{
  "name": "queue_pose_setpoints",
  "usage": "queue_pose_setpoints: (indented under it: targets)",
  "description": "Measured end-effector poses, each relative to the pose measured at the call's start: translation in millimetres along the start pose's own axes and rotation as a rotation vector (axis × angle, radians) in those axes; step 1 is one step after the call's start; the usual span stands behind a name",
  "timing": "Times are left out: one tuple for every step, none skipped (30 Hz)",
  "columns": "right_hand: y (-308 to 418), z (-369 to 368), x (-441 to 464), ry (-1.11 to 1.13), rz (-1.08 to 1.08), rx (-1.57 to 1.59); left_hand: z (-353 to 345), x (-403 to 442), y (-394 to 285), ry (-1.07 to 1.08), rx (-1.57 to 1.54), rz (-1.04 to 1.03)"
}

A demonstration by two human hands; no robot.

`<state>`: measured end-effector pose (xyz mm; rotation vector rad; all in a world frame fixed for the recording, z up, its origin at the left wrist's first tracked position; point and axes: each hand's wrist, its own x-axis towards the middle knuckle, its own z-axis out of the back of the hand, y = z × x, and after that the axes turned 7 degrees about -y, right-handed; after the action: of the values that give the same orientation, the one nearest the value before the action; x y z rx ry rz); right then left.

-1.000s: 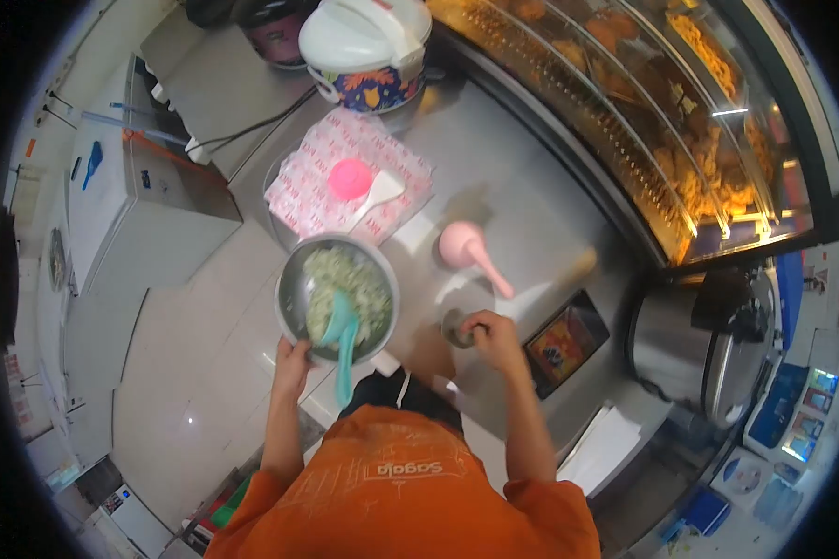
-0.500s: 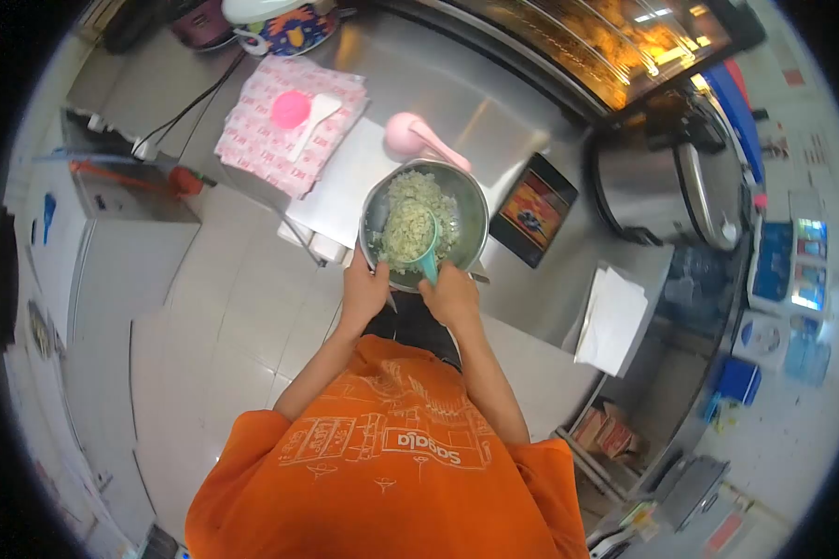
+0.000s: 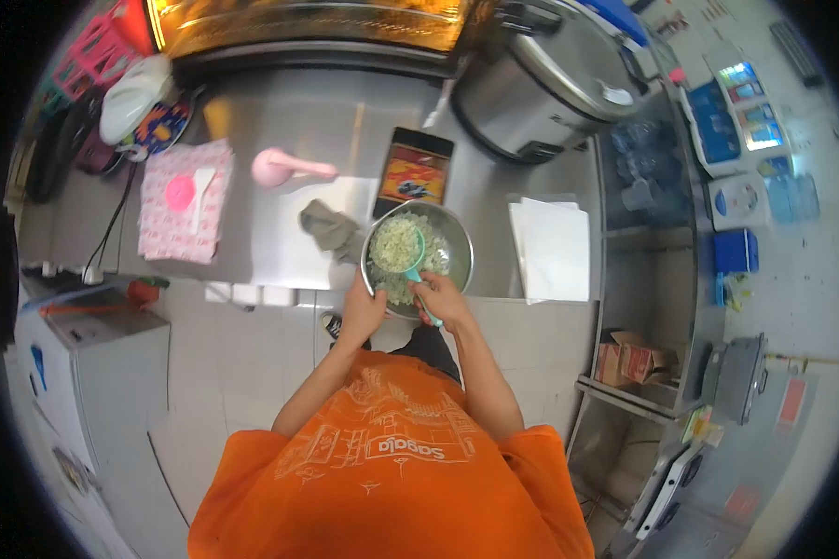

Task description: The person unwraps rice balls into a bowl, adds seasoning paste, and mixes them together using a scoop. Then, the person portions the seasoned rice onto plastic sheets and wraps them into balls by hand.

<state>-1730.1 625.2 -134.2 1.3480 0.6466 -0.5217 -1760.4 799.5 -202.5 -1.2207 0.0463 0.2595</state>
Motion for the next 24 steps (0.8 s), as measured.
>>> queue_pose_setpoints:
  targets:
    - [-10, 16, 0, -0.018, -0.001, 0.046, -26, 1, 18, -0.031, 0.069, -0.097]
    - [-19, 36, -2, -0.048, -0.007, 0.095, -53, 3, 28, -0.052, 0.128, -0.195]
    - [-26, 59, -4, -0.052, -0.022, 0.135, -77, 8, 35, 0.028, 0.018, -0.11]
    - [-32, 84, -7, -0.064, -0.009, 0.148, -98, 15, 41, 0.103, -0.085, -0.016]
    - [-36, 107, -8, -0.062, 0.0, 0.16, -123, 16, 32, 0.145, -0.164, 0.086]
    - [-40, 131, -9, -0.045, 0.011, 0.171, -143, 17, 14, 0.179, -0.238, 0.19]
    - [-43, 153, -8, -0.035, 0.017, 0.195, -155, 21, -1, 0.172, -0.297, 0.291]
    - [-46, 176, -12, -0.068, 0.022, 0.196, -166, 20, -22, 0.155, -0.352, 0.396]
    - [-47, 204, -15, -0.096, 0.037, 0.192, -180, 24, -33, 0.122, -0.366, 0.41]
    - [-48, 234, -13, -0.126, 0.051, 0.191, -190, 31, -40, 0.092, -0.377, 0.423]
    - [-52, 271, -14, -0.16, 0.047, 0.119, -197, 32, -39, 0.068, -0.381, 0.448]
    - [-69, 304, -3, -0.365, 0.313, -0.108, -206, 37, -31, 0.058, -0.425, 0.398]
    - [-87, 333, 5, -0.564, 0.573, -0.342, -211, 44, -29, 0.025, -0.397, 0.39]
    - [-69, 353, -5, -0.603, 0.342, -0.467, -214, 44, -29, -0.01, -0.372, 0.382]
    - [-78, 369, 6, -0.726, 0.424, -0.641, -206, 44, -49, 0.01, -0.102, 0.406]
    - [-93, 384, 24, -0.85, 0.515, -0.813, -199, 45, -69, 0.028, 0.165, 0.423]
    - [-110, 393, 46, -0.764, 0.398, -0.923, -203, 35, -50, -0.22, 0.591, 0.234]
    - [-129, 398, 71, -0.677, 0.275, -1.022, -206, 18, -88, -0.244, 0.573, 0.208]
    - [-143, 398, 82, -0.583, 0.146, -1.12, -224, -1, -136, -0.263, 0.556, 0.184]
    - [-148, 394, 80, -0.583, 0.111, -1.122, -254, -13, -154, -0.086, 0.334, 0.178]
    - [-143, 392, 81, -0.589, 0.097, -1.134, -293, -17, -137, 0.1, 0.297, -0.105]
    - [-136, 392, 86, -0.592, 0.09, -1.147, -328, -12, -154, 0.292, 0.443, -0.139]
    - [-138, 392, 85, -0.598, 0.096, -1.154, -366, -5, -138, 0.294, 0.488, -0.435]
    - [-139, 394, 86, -0.609, 0.11, -1.161, -394, 9, -133, 0.342, 0.568, -0.546]
